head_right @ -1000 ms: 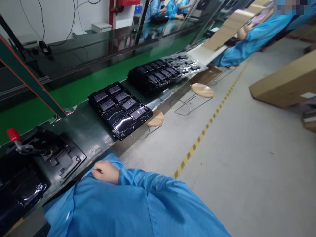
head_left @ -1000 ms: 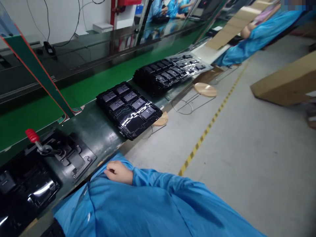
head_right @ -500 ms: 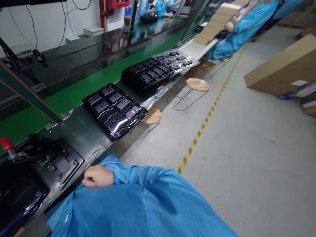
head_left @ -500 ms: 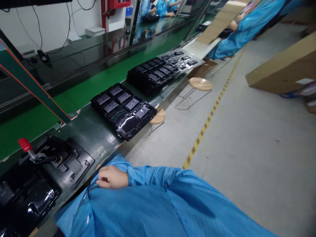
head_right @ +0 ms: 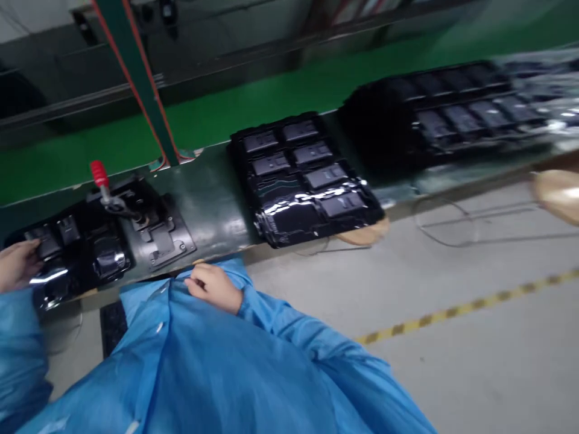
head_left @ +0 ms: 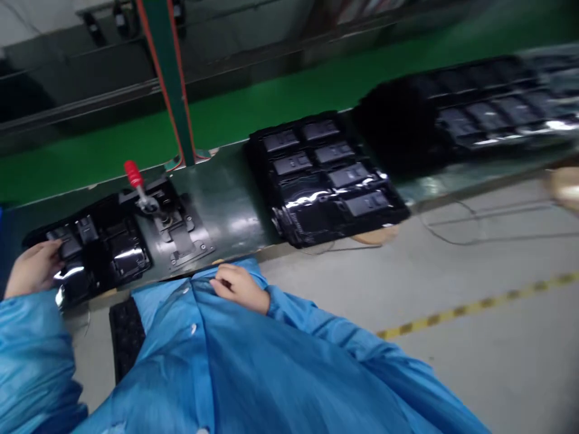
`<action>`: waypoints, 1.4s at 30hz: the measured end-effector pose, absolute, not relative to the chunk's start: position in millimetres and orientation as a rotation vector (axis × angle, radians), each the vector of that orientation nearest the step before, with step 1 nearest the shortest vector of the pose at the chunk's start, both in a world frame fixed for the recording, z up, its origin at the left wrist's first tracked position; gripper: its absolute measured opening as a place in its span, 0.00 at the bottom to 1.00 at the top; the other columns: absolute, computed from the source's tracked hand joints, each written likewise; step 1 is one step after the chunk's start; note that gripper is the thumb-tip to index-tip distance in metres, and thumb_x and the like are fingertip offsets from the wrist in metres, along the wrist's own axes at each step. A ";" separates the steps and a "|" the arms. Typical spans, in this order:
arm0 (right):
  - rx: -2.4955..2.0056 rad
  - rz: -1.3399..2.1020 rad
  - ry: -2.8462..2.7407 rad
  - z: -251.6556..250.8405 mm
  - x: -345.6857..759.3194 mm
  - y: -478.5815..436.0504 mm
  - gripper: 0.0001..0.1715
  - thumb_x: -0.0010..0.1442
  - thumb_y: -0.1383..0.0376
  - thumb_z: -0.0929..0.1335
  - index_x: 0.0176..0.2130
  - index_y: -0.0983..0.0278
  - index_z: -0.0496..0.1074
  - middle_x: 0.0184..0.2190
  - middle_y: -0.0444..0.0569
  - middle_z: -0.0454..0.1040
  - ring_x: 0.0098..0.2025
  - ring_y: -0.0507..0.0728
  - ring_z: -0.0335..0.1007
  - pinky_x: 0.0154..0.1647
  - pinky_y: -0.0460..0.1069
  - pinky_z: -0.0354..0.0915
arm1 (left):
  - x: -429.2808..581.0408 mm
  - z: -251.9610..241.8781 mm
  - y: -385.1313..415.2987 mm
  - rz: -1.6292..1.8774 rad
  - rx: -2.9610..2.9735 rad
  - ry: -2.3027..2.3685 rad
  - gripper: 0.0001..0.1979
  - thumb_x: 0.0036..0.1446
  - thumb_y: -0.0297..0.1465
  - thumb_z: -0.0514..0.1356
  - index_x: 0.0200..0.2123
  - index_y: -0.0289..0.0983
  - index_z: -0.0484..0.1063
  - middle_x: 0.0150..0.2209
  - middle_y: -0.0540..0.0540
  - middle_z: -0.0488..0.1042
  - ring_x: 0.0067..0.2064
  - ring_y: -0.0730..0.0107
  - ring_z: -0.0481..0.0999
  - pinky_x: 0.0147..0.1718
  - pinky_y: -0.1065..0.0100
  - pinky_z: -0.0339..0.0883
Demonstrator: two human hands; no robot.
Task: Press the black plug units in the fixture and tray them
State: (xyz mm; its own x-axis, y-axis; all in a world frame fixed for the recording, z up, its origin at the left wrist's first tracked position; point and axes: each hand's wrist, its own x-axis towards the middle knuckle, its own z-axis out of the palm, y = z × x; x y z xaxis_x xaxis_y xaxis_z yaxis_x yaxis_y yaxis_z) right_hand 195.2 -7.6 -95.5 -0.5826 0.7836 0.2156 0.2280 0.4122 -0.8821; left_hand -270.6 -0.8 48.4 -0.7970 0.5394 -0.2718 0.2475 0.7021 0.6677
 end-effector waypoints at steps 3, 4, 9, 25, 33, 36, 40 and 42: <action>-0.829 1.170 -2.045 -94.0 192.0 -5.1 0.19 0.73 0.60 0.67 0.29 0.61 0.66 0.26 0.43 0.69 0.30 0.52 0.65 0.32 0.47 0.60 | -269.7 20.6 -13.4 1.124 0.462 2.191 0.04 0.62 0.27 0.63 0.35 0.36 0.70 0.25 0.55 0.71 0.29 0.75 0.71 0.31 0.73 0.67; -0.815 1.173 -2.049 -92.8 190.7 -4.2 0.19 0.73 0.61 0.67 0.29 0.60 0.66 0.25 0.43 0.69 0.30 0.52 0.65 0.32 0.47 0.60 | -263.6 13.3 -16.3 1.181 0.467 2.097 0.05 0.60 0.28 0.65 0.35 0.36 0.70 0.26 0.55 0.72 0.29 0.75 0.71 0.32 0.73 0.67; -0.758 1.134 -2.110 -78.6 182.1 3.6 0.16 0.72 0.62 0.67 0.30 0.60 0.67 0.26 0.43 0.69 0.29 0.53 0.66 0.32 0.48 0.60 | -204.3 -3.5 -29.6 1.237 0.517 1.867 0.22 0.43 0.41 0.77 0.32 0.38 0.70 0.29 0.53 0.74 0.29 0.73 0.71 0.29 0.72 0.65; -0.680 0.717 -2.423 -58.7 144.1 36.7 0.21 0.69 0.61 0.71 0.58 0.65 0.73 0.53 0.60 0.79 0.54 0.67 0.71 0.56 0.63 0.70 | -74.6 -17.6 -14.0 0.979 0.770 1.612 0.22 0.52 0.48 0.73 0.32 0.39 0.70 0.25 0.53 0.70 0.27 0.73 0.68 0.28 0.70 0.61; -0.724 0.726 -2.423 -64.1 149.2 45.9 0.23 0.70 0.61 0.71 0.61 0.66 0.72 0.54 0.62 0.79 0.54 0.68 0.70 0.56 0.64 0.68 | -60.5 -19.8 1.4 0.915 0.824 1.637 0.22 0.52 0.50 0.71 0.31 0.40 0.68 0.23 0.53 0.70 0.25 0.71 0.68 0.27 0.69 0.60; -0.745 0.728 -2.427 -67.1 152.1 50.1 0.25 0.70 0.60 0.70 0.63 0.66 0.71 0.54 0.62 0.78 0.55 0.69 0.70 0.56 0.65 0.68 | -61.6 -21.8 6.7 0.840 0.908 1.688 0.22 0.54 0.51 0.70 0.31 0.41 0.68 0.23 0.53 0.70 0.24 0.70 0.68 0.26 0.68 0.58; -0.754 0.710 -2.475 -68.4 153.8 58.1 0.26 0.71 0.60 0.71 0.63 0.66 0.71 0.55 0.63 0.78 0.57 0.69 0.70 0.56 0.64 0.67 | -66.0 -27.0 12.6 0.726 1.074 1.783 0.20 0.56 0.50 0.67 0.30 0.41 0.68 0.23 0.52 0.71 0.24 0.70 0.65 0.25 0.68 0.53; -0.747 0.713 -2.504 -68.3 153.7 62.2 0.27 0.70 0.60 0.72 0.63 0.67 0.71 0.55 0.63 0.79 0.58 0.69 0.70 0.56 0.63 0.67 | -68.0 -29.8 14.2 0.680 1.153 1.837 0.19 0.58 0.50 0.66 0.29 0.41 0.68 0.22 0.52 0.69 0.24 0.69 0.64 0.25 0.67 0.53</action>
State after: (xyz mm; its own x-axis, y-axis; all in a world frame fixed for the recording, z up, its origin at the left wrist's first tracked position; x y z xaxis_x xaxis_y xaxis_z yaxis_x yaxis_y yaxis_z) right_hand 153.7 62.2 -68.3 -0.7624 0.5970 0.2497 0.3760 0.7227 -0.5799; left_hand -68.0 14.2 -29.8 -0.2221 0.9032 -0.3673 0.4461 0.4291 0.7854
